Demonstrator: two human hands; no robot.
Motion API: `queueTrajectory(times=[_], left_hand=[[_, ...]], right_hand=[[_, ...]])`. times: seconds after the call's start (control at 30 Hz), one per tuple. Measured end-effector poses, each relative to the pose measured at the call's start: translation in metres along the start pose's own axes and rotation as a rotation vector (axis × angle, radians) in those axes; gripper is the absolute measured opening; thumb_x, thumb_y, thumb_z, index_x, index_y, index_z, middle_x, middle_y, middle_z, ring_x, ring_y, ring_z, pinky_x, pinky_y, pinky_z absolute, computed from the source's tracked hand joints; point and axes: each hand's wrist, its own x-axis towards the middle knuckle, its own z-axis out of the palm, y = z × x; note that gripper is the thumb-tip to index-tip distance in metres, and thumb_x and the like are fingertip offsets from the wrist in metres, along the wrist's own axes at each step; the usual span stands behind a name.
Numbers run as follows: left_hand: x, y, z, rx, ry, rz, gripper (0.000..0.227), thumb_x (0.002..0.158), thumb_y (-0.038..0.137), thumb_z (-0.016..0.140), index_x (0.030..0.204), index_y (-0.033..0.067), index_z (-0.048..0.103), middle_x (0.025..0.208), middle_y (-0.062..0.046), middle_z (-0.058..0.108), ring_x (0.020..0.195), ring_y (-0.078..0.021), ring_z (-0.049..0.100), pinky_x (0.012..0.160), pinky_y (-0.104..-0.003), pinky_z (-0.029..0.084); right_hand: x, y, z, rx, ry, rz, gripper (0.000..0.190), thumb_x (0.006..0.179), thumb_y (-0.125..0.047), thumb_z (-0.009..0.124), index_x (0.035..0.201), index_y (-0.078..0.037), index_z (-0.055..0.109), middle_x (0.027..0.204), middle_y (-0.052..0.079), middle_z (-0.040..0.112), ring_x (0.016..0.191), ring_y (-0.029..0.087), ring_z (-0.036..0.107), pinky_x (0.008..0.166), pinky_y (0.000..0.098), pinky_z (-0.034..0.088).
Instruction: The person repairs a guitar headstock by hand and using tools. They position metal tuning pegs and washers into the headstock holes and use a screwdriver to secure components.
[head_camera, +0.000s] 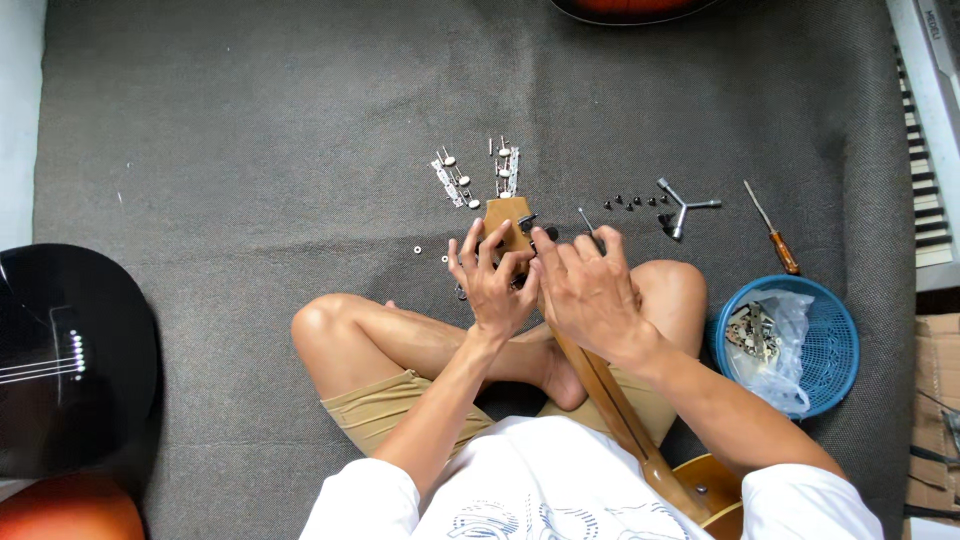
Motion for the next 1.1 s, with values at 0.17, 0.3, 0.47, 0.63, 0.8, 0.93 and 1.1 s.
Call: queueTrajectory(times=[0.17,0.3,0.47,0.63,0.8,0.93,1.1], left_hand=[[-0.003,-0.004,0.004,0.005,0.002,-0.002,0.01,0.069,0.025,0.07,0.069,0.0203,0.061,0.113,0.001,0.059,0.121,-0.0292,0.043,0.101,-0.056,0.016],[-0.003,-0.003,0.003,0.007,0.001,0.001,0.01,0.07,0.026,0.07,0.07,0.0219,0.061,0.113,0.002,0.058,0.121,-0.0285,0.042,0.101,-0.055,0.017],[-0.004,-0.003,0.003,0.001,-0.009,-0.017,0.008,0.067,0.023,0.07,0.07,0.0213,0.062,0.113,0.001,0.059,0.123,-0.028,0.041,0.102,-0.054,0.016],[-0.005,-0.003,0.004,-0.001,-0.007,-0.022,0.008,0.07,0.025,0.07,0.071,0.0217,0.062,0.114,0.001,0.058,0.122,-0.0284,0.041,0.102,-0.054,0.017],[-0.006,-0.004,0.004,-0.001,-0.014,-0.041,0.009,0.068,0.024,0.07,0.071,0.0214,0.062,0.114,0.002,0.058,0.123,-0.0281,0.04,0.102,-0.054,0.017],[-0.004,-0.002,0.004,0.0,-0.006,-0.047,0.009,0.068,0.024,0.071,0.071,0.0214,0.062,0.113,0.002,0.058,0.123,-0.0275,0.04,0.101,-0.054,0.016],[-0.007,-0.003,0.007,0.001,0.015,-0.034,0.011,0.067,0.024,0.071,0.071,0.0213,0.061,0.113,0.002,0.058,0.122,-0.0281,0.041,0.1,-0.055,0.017]], right_hand=[[-0.001,-0.003,-0.002,0.035,-0.015,-0.012,0.035,0.079,-0.013,0.048,0.112,-0.001,0.054,0.063,0.008,0.047,0.064,0.024,0.052,0.082,0.0441,0.039],[0.001,-0.004,-0.009,0.044,-0.06,0.019,0.04,0.081,-0.016,0.046,0.117,0.001,0.051,0.067,0.009,0.046,0.065,0.025,0.05,0.084,0.0476,0.036],[-0.004,0.0,-0.002,0.03,-0.028,0.03,0.031,0.087,-0.017,0.043,0.112,-0.001,0.054,0.06,0.007,0.049,0.062,0.023,0.054,0.082,0.0445,0.039],[-0.003,-0.001,-0.004,0.086,-0.062,0.023,0.037,0.082,-0.015,0.046,0.116,-0.002,0.051,0.065,0.008,0.05,0.066,0.024,0.054,0.082,0.0436,0.039],[-0.005,0.0,0.0,0.018,-0.073,0.07,0.04,0.089,-0.022,0.043,0.122,0.001,0.047,0.062,0.008,0.053,0.065,0.022,0.055,0.086,0.0455,0.036],[-0.008,0.002,0.003,0.052,-0.103,0.069,0.039,0.088,-0.015,0.041,0.123,0.0,0.045,0.064,0.007,0.055,0.066,0.022,0.056,0.085,0.0439,0.036],[-0.002,-0.004,-0.009,0.039,-0.126,0.075,0.05,0.081,-0.019,0.05,0.126,0.002,0.042,0.069,0.011,0.054,0.071,0.027,0.055,0.086,0.0498,0.034]])
